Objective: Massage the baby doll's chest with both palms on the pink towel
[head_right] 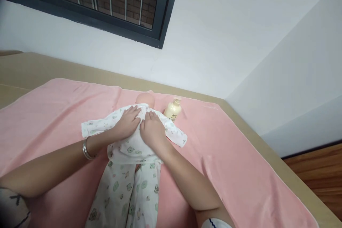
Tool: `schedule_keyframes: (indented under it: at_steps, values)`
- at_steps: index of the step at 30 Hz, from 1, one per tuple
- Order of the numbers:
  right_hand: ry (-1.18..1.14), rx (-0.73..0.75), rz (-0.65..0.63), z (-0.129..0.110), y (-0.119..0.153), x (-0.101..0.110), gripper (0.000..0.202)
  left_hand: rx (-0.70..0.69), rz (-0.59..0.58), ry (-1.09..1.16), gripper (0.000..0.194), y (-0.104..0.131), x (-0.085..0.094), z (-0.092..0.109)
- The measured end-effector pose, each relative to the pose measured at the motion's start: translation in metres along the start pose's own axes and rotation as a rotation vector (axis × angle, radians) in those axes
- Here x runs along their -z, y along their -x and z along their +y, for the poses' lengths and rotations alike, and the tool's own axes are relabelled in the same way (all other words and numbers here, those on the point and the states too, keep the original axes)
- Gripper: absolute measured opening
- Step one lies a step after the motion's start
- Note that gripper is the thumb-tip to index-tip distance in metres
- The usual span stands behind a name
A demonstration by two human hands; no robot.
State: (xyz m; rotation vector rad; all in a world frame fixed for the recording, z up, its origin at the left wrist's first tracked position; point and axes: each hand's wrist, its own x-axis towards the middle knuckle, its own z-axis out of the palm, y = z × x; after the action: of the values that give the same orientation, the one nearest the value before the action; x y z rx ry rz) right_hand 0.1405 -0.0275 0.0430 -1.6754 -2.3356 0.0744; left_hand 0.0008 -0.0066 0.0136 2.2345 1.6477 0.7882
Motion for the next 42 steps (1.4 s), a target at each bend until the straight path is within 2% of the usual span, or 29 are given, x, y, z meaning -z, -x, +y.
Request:
schedule_keyframes:
  at_steps: [3,7,10,15,19,24,31,35,39,42]
  values:
    - [0.016,0.033,-0.035,-0.003,0.005,0.007,0.05,-0.044,-0.032,-0.063,0.055,-0.003,0.003,-0.004]
    - [-0.122,0.033,-0.058,0.017,-0.012,0.009,0.05,-0.065,0.035,-0.151,0.053,0.013,-0.005,0.008]
    - [-0.131,-0.008,-0.053,0.025,-0.022,0.002,0.056,-0.101,0.056,-0.171,0.05,0.021,-0.009,0.014]
    - [-0.02,-0.013,-0.019,0.005,-0.005,-0.004,0.055,-0.074,0.061,-0.087,0.048,0.008,-0.005,0.001]
    - [-0.022,0.027,-0.07,-0.002,0.004,0.003,0.054,0.003,0.075,-0.091,0.046,-0.002,-0.007,-0.004]
    - [-0.121,0.02,-0.127,0.015,-0.012,0.004,0.062,0.027,0.102,-0.104,0.05,0.0,-0.015,0.001]
    - [-0.155,0.022,-0.091,0.02,-0.015,-0.005,0.066,0.014,0.146,-0.089,0.049,0.002,-0.015,-0.001]
    - [-0.204,0.017,-0.075,0.027,-0.019,-0.006,0.068,0.02,0.15,-0.09,0.049,0.009,-0.014,0.005]
    - [-0.272,0.016,-0.067,0.04,-0.029,-0.006,0.058,-0.023,0.154,-0.1,0.051,0.023,-0.017,0.014]
    - [-0.215,0.01,-0.041,0.037,-0.027,-0.007,0.054,-0.024,0.134,-0.075,0.052,0.021,-0.017,0.013]
